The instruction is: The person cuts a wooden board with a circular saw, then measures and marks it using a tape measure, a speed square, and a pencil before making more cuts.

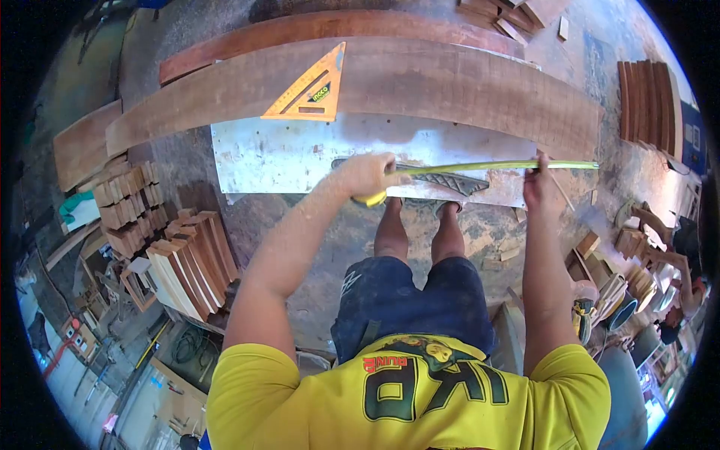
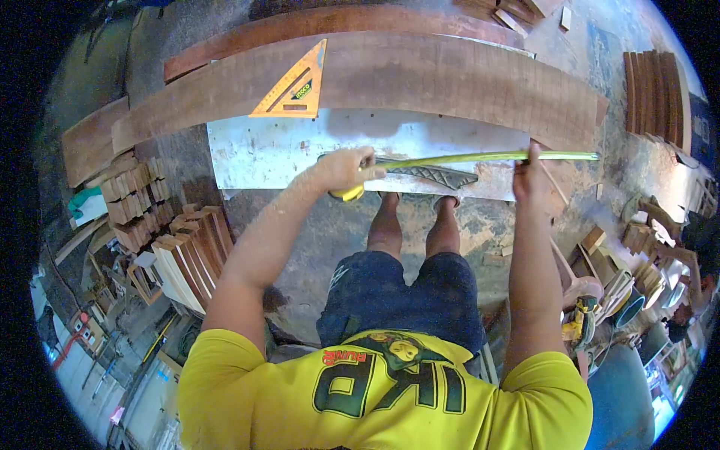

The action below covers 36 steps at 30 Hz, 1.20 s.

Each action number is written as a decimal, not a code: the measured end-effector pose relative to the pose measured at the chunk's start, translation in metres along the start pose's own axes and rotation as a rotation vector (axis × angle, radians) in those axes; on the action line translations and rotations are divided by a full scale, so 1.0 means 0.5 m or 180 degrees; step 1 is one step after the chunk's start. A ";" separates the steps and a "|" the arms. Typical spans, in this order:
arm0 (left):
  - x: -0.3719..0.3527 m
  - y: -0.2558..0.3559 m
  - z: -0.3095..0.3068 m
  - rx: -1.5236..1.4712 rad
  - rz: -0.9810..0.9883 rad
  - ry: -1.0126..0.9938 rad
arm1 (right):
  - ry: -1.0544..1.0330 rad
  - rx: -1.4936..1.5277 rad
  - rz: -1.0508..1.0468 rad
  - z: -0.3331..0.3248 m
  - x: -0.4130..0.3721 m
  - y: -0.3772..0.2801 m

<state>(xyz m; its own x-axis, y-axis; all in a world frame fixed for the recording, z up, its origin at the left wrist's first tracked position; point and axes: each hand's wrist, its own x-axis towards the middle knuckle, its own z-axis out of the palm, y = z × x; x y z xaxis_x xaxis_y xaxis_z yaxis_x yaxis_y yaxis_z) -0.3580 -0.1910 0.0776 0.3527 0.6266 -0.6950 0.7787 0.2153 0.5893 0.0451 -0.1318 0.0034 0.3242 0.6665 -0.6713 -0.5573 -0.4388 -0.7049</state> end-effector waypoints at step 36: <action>0.091 -0.221 -0.149 0.1577 0.0905 0.2183 | -0.1798 -0.2600 -0.1527 0.372 -0.158 0.258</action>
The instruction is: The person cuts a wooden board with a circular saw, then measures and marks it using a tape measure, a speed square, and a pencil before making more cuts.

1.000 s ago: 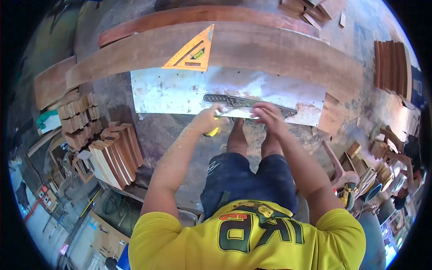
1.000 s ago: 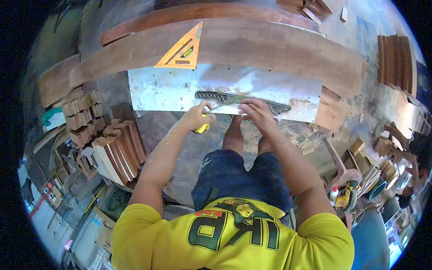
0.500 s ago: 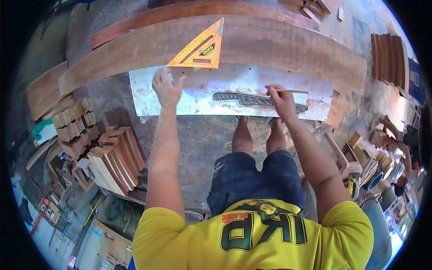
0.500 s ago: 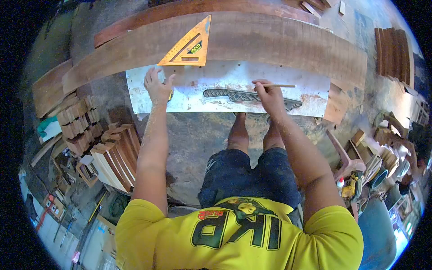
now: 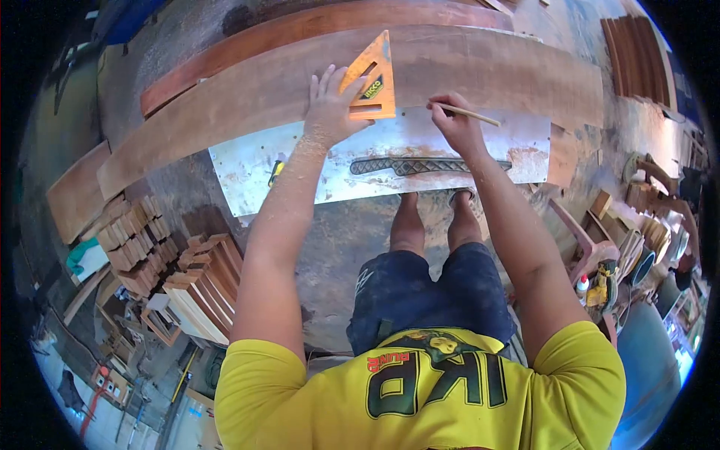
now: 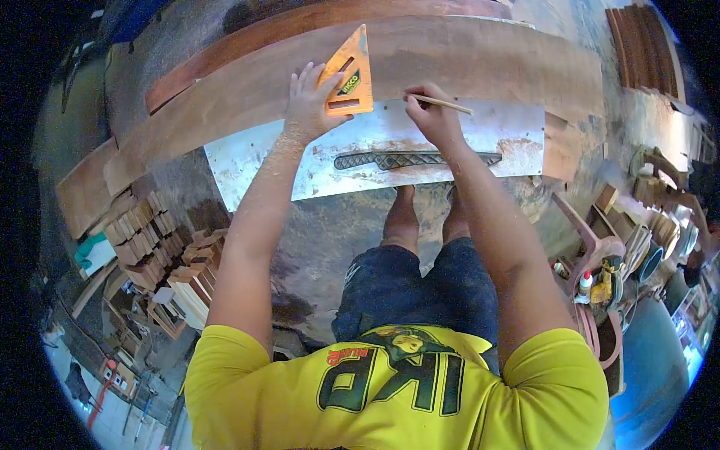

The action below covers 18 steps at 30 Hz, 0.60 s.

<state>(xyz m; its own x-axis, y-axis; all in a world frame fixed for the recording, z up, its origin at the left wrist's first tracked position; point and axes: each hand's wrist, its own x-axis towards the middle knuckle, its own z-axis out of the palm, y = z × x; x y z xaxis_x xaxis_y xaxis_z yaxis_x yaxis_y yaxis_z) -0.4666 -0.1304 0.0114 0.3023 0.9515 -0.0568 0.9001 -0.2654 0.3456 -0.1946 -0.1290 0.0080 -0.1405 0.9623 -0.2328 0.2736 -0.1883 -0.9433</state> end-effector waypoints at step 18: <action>0.032 0.052 0.028 0.0033 -0.0231 0.0132 | -0.0497 -0.0618 -0.0304 0.001 0.060 0.017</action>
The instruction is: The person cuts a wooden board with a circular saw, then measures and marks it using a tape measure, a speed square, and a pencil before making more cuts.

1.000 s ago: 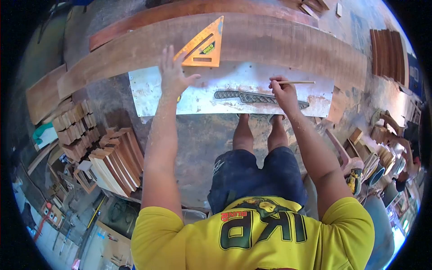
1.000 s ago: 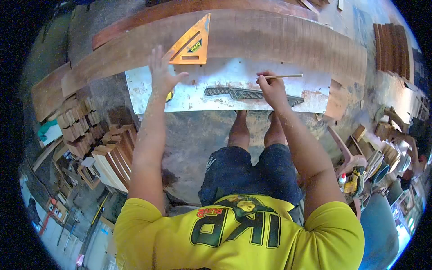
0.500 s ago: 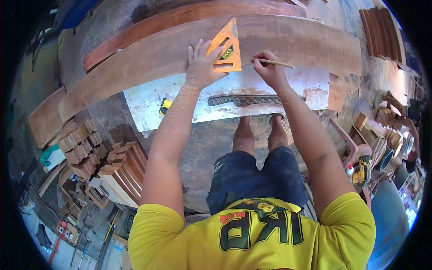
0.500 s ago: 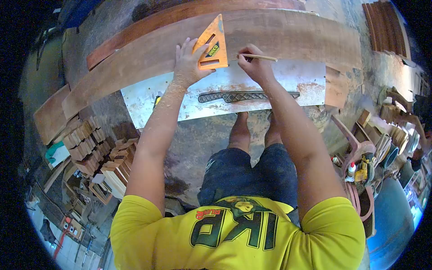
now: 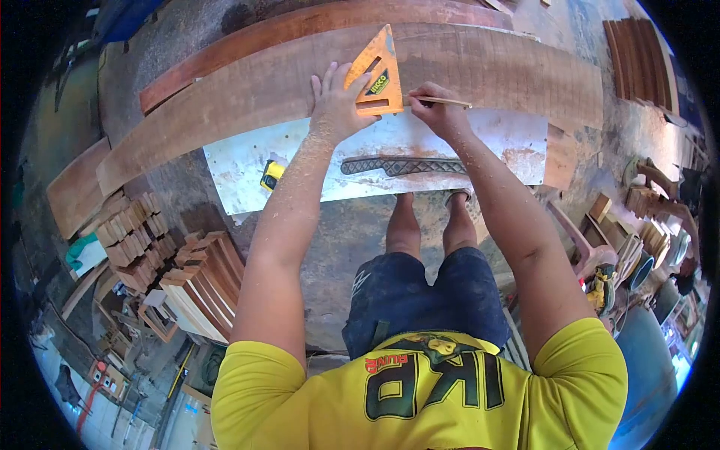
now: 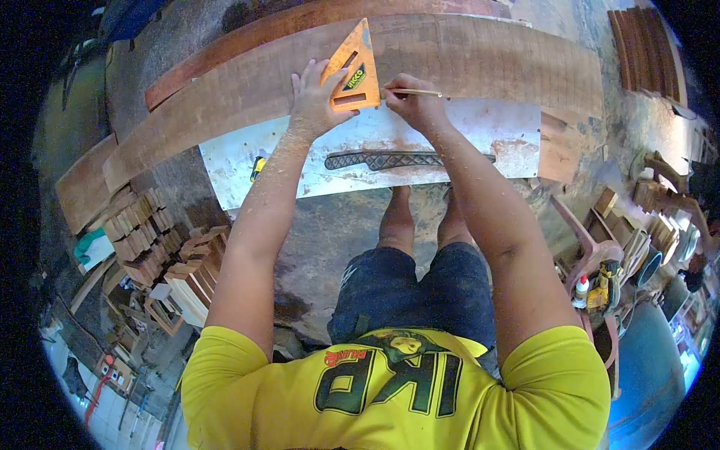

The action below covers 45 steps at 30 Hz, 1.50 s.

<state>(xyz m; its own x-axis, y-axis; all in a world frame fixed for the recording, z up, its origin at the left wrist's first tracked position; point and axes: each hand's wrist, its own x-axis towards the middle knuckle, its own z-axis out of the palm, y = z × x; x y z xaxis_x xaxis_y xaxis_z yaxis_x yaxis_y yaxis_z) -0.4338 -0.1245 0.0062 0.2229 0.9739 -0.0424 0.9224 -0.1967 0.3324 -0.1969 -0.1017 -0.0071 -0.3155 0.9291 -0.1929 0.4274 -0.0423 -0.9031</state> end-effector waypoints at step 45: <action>0.015 -0.021 0.005 0.0133 0.0171 0.0027 | -0.0130 -0.0795 -0.0381 0.001 0.011 -0.003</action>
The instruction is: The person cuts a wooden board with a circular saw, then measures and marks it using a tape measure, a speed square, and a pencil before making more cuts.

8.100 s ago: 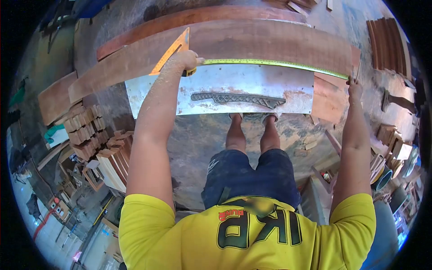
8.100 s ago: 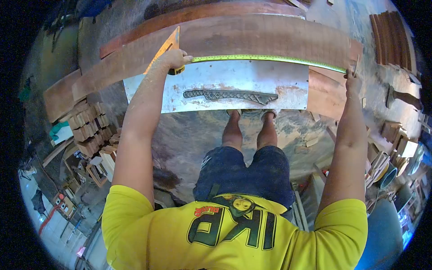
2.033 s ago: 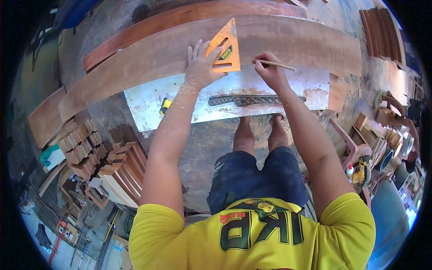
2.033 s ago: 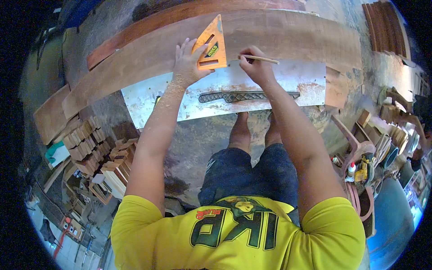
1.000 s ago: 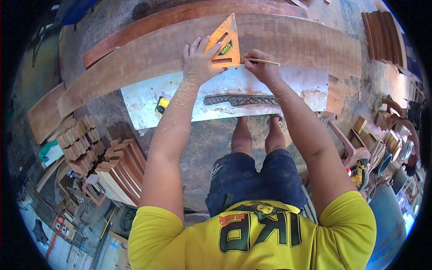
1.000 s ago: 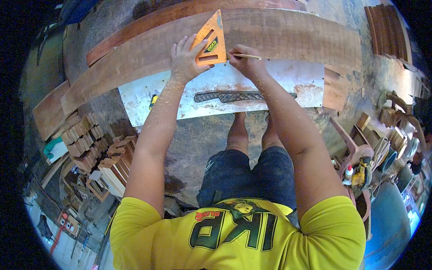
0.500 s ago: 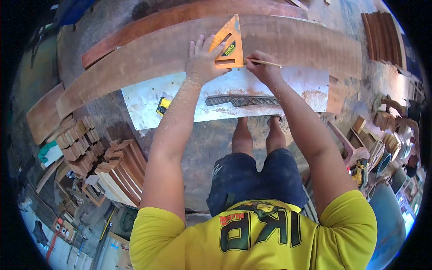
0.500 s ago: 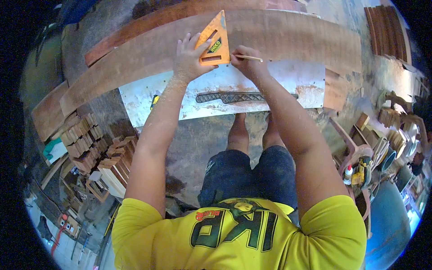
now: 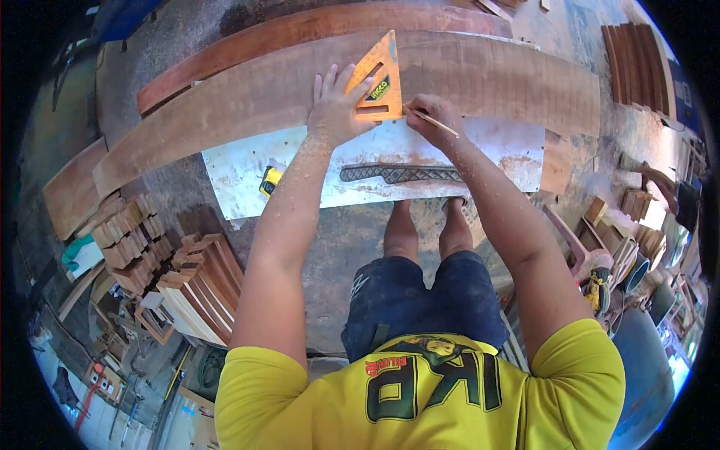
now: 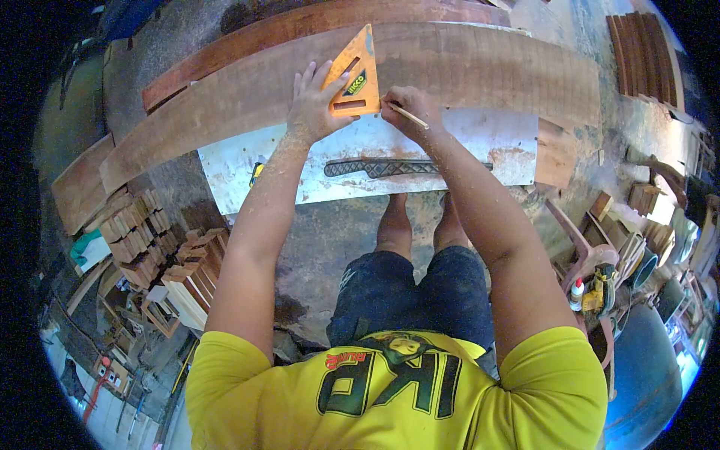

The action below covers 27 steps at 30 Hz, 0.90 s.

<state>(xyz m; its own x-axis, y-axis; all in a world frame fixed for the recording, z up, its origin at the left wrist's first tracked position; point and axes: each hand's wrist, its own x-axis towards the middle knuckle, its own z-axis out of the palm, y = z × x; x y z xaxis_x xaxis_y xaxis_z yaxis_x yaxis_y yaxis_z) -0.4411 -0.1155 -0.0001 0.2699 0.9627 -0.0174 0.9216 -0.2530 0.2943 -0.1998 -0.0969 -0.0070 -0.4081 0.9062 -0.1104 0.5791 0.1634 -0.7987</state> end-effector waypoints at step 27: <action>0.003 0.003 -0.017 -0.0096 -0.0017 -0.0136 | 0.0183 0.0745 0.0358 -0.028 0.240 0.008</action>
<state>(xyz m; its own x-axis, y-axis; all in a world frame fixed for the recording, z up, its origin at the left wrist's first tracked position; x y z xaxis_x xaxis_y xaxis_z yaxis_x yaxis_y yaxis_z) -0.4417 -0.1137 0.0087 0.2773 0.9589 -0.0595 0.9144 -0.2444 0.3226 -0.2366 0.0179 -0.0152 -0.3058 0.9353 -0.1778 0.4368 -0.0281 -0.8991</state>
